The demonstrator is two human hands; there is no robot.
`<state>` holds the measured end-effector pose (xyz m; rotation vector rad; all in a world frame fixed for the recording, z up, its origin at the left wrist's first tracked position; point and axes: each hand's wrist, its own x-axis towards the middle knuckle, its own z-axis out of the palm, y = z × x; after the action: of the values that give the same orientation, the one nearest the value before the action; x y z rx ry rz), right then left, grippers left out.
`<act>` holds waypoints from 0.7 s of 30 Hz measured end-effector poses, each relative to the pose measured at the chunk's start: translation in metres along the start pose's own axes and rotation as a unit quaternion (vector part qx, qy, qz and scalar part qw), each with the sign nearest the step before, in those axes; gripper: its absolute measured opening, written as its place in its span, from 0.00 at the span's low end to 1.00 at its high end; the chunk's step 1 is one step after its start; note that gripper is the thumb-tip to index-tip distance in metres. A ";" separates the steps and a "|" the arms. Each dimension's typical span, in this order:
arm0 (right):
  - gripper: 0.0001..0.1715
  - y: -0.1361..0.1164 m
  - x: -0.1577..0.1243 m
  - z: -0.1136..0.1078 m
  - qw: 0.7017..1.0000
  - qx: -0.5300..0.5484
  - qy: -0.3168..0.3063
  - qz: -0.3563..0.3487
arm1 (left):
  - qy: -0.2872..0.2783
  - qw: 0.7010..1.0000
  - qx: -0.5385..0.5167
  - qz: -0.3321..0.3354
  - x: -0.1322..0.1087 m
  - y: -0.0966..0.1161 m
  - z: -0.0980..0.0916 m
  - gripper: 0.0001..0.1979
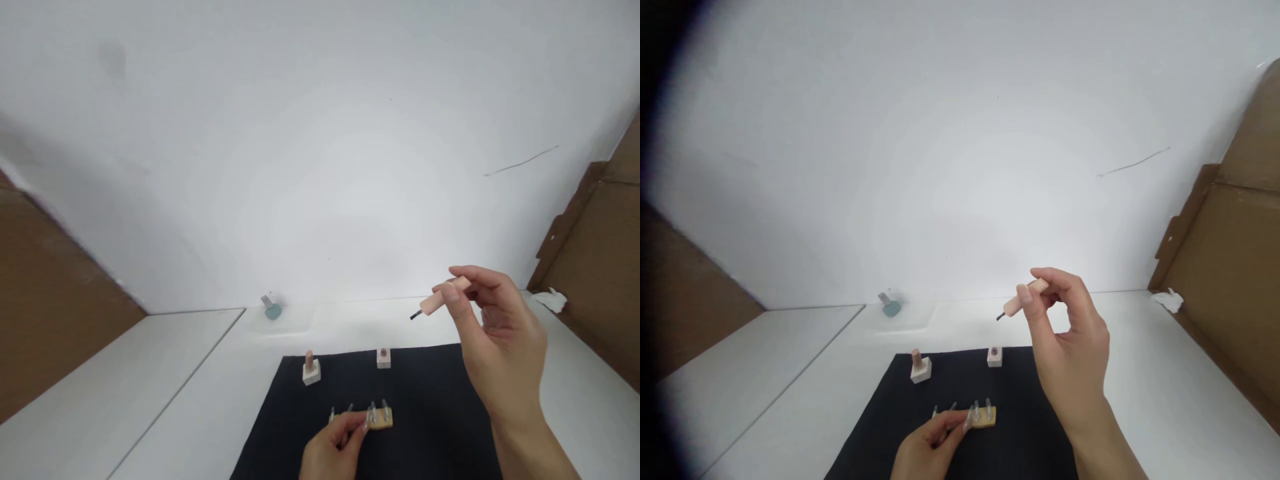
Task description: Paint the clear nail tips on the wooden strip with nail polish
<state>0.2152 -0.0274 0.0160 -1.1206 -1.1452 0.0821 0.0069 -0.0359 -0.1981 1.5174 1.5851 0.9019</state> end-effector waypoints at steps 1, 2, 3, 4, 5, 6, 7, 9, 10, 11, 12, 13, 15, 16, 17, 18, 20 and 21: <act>0.07 0.000 0.000 0.000 1.000 -0.001 0.004 0.000 | -0.003 1.000 0.016 -0.003 0.001 0.000 0.000 0.14; 0.08 0.000 0.000 0.000 1.000 -0.001 0.007 0.001 | -0.005 1.000 0.029 -0.007 0.001 0.000 -0.001 0.14; 0.08 0.000 0.000 0.000 1.000 -0.002 0.008 0.002 | -0.007 0.999 0.039 -0.010 0.001 0.000 -0.002 0.14; 0.08 0.000 0.000 -0.001 1.000 -0.002 0.009 0.005 | -0.009 0.999 0.045 -0.012 0.001 0.001 -0.002 0.15; 0.09 0.000 0.000 -0.001 1.000 -0.001 0.011 0.008 | -0.011 0.999 0.052 -0.014 0.001 0.002 -0.003 0.15; 0.09 0.000 0.000 -0.001 1.000 0.001 0.013 0.011 | -0.013 0.998 0.058 -0.016 0.001 0.002 -0.003 0.16; 0.09 0.000 0.000 0.000 1.000 0.002 0.013 0.014 | -0.014 0.998 0.066 -0.018 0.000 0.003 -0.004 0.16; 0.09 0.001 0.000 0.000 1.000 0.004 0.012 0.017 | -0.011 0.996 0.082 -0.023 0.000 0.004 -0.005 0.17; 0.09 0.001 0.000 0.001 1.000 0.004 0.011 0.017 | -0.010 0.996 0.088 -0.024 0.000 0.003 -0.005 0.17; 0.09 0.001 0.000 0.001 1.000 0.004 0.009 0.018 | -0.008 0.995 0.093 -0.024 0.000 0.003 -0.005 0.17; 0.09 0.001 0.000 0.001 1.000 0.005 0.007 0.018 | -0.007 0.995 0.096 -0.024 0.000 0.002 -0.006 0.17; 0.09 0.001 0.000 0.001 1.000 0.005 0.008 0.016 | -0.007 0.995 0.096 -0.023 0.000 0.001 -0.006 0.18; 0.09 0.000 0.000 0.001 1.000 0.003 0.010 0.015 | -0.007 0.995 0.092 -0.024 -0.002 0.000 -0.006 0.19; 0.09 0.000 0.000 0.000 1.000 0.001 0.012 0.016 | -0.006 0.996 0.089 -0.024 -0.002 0.000 -0.006 0.19; 0.09 0.000 0.000 -0.001 1.000 0.000 0.013 0.018 | -0.005 0.996 0.086 -0.024 -0.003 0.001 -0.006 0.19; 0.10 0.000 0.000 -0.001 1.000 0.001 0.014 0.020 | -0.006 0.996 0.082 -0.022 -0.003 0.003 -0.006 0.19; 0.10 0.000 0.000 -0.002 1.000 0.005 0.014 0.021 | -0.008 0.997 0.079 -0.017 -0.004 0.007 -0.006 0.19; 0.10 0.000 0.000 -0.002 1.000 0.006 0.014 0.021 | -0.008 0.997 0.080 -0.016 -0.004 0.009 -0.006 0.18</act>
<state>0.2165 -0.0283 0.0159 -1.1309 -1.0961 0.1055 0.0058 -0.0397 -0.1872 1.6000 1.6989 0.7584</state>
